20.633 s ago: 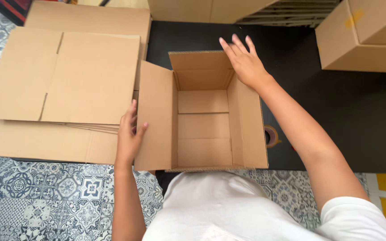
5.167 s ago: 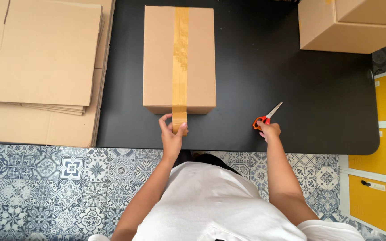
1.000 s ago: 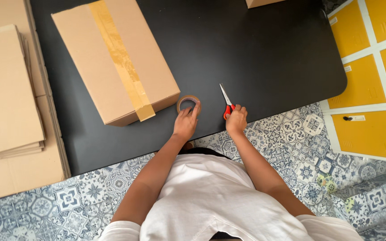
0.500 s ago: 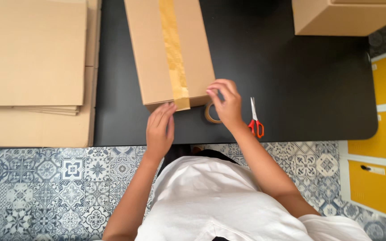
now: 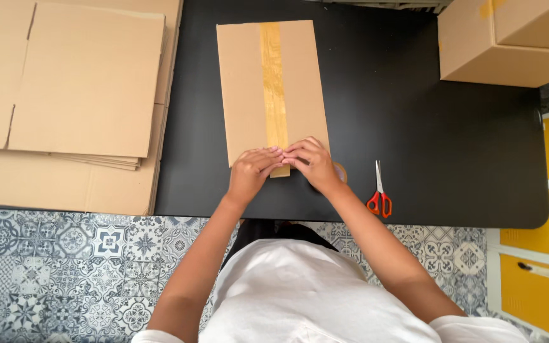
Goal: The person folds a flat cardboard box into shape, applies tape to the bottom seam, cuts the tape with scissors, and then stacks the finished box onto a pile of other boxes.
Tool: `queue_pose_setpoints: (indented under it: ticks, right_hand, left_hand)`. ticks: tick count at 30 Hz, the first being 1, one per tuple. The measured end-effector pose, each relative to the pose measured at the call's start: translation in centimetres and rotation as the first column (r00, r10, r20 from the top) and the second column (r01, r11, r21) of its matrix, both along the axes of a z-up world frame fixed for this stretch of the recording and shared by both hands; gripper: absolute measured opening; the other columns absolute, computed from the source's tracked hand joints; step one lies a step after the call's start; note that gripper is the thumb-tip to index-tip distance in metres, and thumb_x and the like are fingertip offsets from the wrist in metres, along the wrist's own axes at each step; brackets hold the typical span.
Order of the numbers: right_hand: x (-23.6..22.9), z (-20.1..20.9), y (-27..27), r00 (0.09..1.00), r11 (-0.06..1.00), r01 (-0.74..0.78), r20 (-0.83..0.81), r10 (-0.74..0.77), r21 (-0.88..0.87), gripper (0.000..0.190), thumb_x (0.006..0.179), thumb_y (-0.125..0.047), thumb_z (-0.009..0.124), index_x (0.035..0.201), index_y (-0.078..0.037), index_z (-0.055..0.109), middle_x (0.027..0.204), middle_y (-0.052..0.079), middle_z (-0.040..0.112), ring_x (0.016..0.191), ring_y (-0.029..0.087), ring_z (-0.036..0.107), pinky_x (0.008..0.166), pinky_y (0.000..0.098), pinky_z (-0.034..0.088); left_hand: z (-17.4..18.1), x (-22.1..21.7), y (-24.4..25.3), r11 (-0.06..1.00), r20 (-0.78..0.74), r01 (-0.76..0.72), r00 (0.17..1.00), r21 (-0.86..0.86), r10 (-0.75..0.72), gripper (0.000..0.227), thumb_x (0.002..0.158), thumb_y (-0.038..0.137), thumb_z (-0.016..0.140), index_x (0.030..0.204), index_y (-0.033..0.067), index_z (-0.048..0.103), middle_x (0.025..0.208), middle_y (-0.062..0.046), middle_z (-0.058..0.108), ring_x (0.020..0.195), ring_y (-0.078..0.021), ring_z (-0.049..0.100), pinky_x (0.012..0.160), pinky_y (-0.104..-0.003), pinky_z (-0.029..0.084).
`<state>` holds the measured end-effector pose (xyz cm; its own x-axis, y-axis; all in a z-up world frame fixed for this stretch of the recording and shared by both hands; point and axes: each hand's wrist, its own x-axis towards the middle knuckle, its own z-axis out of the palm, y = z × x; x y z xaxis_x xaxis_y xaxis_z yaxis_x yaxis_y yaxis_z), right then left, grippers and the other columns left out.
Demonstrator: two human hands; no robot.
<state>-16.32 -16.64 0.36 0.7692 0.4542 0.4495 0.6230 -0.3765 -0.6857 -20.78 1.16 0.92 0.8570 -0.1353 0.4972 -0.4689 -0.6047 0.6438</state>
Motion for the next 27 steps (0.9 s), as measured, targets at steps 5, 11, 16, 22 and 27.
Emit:
queue_pose_setpoints:
  ticks: [5,11,16,22,27]
  right_hand:
    - [0.1,1.2,0.2,0.999,1.000,0.000,0.050,0.000,-0.007,0.006,0.075,-0.012,0.073,0.079,-0.011,0.069,0.084,0.001,0.065,0.080,0.021,0.059,0.073,0.0331,0.047]
    - [-0.7,0.5,0.1,0.971,0.985,0.039,0.241,0.002,-0.166,0.017,0.072,-0.009,0.073,0.086,-0.008,0.063,0.095,0.003,0.062,0.087,0.023,0.058,0.073,0.0341,0.045]
    - [-1.5,-0.7,1.1,0.934,0.945,0.185,0.347,-0.084,-0.270,0.028,0.066,-0.012,0.076,0.087,-0.007,0.058,0.096,0.002,0.057,0.088,0.023,0.055,0.068,0.0344,0.043]
    - [-2.3,-0.3,3.6,0.830,0.831,0.452,0.495,-0.258,-0.324,0.032,0.070,-0.026,0.073,0.085,-0.009,0.050,0.089,0.005,0.050,0.082,0.025,0.051,0.063,0.0363,0.038]
    - [-2.4,-0.4,4.6,0.809,0.716,0.538,0.511,-0.290,-0.445,0.051,0.057,-0.047,0.075,0.081,-0.011,0.048,0.086,0.006,0.048,0.080,0.026,0.049,0.063,0.0378,0.037]
  left_hand:
    - [-0.7,0.5,0.0,0.999,0.089,-0.012,0.996,0.050,0.007,0.009,0.076,0.020,0.070,0.085,0.0198,0.070,0.086,0.007,0.070,0.088,-0.0083,0.065,0.084,-0.024,0.048]
    - [-1.0,0.3,0.5,0.967,0.292,-0.030,0.955,0.253,-0.047,0.015,0.086,0.018,0.059,0.099,0.0166,0.065,0.101,0.003,0.067,0.097,-0.0097,0.063,0.088,-0.024,0.047]
    - [-3.0,-0.5,1.2,0.879,0.446,-0.123,0.888,0.460,-0.109,0.028,0.095,0.014,0.043,0.120,0.0135,0.055,0.123,-0.001,0.057,0.111,-0.0131,0.055,0.097,-0.026,0.042]
    - [-3.4,-1.5,2.3,0.803,0.398,-0.145,0.909,0.578,-0.122,0.037,0.095,0.013,0.039,0.132,0.0154,0.045,0.137,0.000,0.045,0.123,-0.0120,0.044,0.104,-0.026,0.031]
    - [-4.8,-2.6,4.2,0.823,0.331,-0.062,0.930,0.564,-0.157,0.042,0.094,0.011,0.030,0.133,0.0197,0.043,0.140,0.003,0.040,0.126,-0.0119,0.039,0.106,-0.028,0.026]
